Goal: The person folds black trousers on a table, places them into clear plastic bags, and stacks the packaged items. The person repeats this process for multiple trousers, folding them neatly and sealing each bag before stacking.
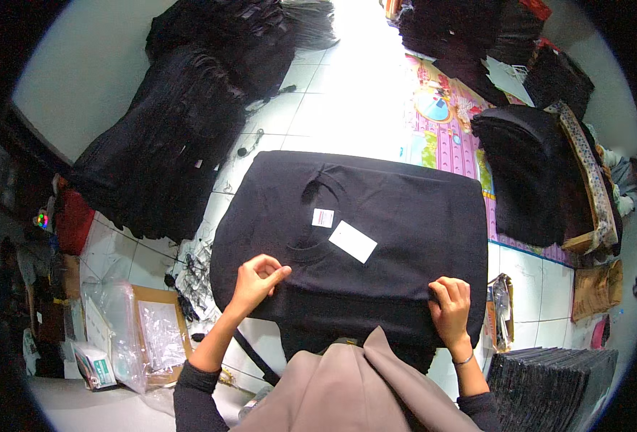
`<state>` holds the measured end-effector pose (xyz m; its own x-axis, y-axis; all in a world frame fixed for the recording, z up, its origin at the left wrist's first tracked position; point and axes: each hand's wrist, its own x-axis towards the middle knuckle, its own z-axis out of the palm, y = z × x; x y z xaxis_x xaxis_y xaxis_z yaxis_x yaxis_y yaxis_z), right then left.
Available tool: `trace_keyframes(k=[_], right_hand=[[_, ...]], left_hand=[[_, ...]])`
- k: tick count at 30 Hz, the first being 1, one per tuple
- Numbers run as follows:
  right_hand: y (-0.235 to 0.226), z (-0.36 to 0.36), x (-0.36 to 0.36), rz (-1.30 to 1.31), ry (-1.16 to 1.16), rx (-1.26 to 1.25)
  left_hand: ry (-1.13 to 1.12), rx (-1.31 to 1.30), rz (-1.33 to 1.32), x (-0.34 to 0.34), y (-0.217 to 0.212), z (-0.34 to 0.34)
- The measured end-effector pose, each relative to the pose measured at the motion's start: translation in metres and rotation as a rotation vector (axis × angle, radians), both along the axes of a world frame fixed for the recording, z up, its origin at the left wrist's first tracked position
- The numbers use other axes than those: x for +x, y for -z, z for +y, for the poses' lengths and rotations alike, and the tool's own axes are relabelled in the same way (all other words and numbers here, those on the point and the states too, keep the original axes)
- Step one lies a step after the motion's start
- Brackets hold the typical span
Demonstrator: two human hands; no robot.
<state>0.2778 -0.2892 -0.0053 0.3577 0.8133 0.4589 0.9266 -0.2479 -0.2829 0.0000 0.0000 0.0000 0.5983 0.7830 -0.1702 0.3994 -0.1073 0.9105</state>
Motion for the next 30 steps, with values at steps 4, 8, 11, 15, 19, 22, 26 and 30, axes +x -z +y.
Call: trace_keyframes(k=[4,8,11,15,19,22,26,30], right_hand=[[-0.004,0.0,0.0,-0.033,0.01,0.001],[-0.005,0.007,0.001,-0.053,-0.015,0.082],[-0.008,-0.002,0.002,-0.065,-0.012,0.13],[-0.01,-0.023,0.006,-0.092,0.052,0.143],[-0.012,-0.028,0.005,-0.148,0.016,0.135],[-0.026,-0.022,-0.003,0.044,0.149,-0.188],[-0.059,-0.006,-0.009,0.12,0.176,-0.42],[-0.04,0.061,-0.021,0.119,0.124,-0.065]], left_hand=[[0.001,-0.521,-0.077,-0.001,-0.007,-0.012],[0.002,-0.6,-0.307,0.005,-0.02,-0.011],[0.012,-0.511,-0.367,0.01,-0.028,-0.01],[-0.102,-0.276,-0.415,0.027,-0.019,-0.024],[-0.188,-0.234,-0.294,0.029,-0.002,-0.033],[-0.186,-0.283,-0.162,0.026,-0.002,-0.043],[-0.002,0.297,0.238,0.028,-0.03,-0.037],[-0.084,0.872,0.086,0.09,-0.066,-0.001]])
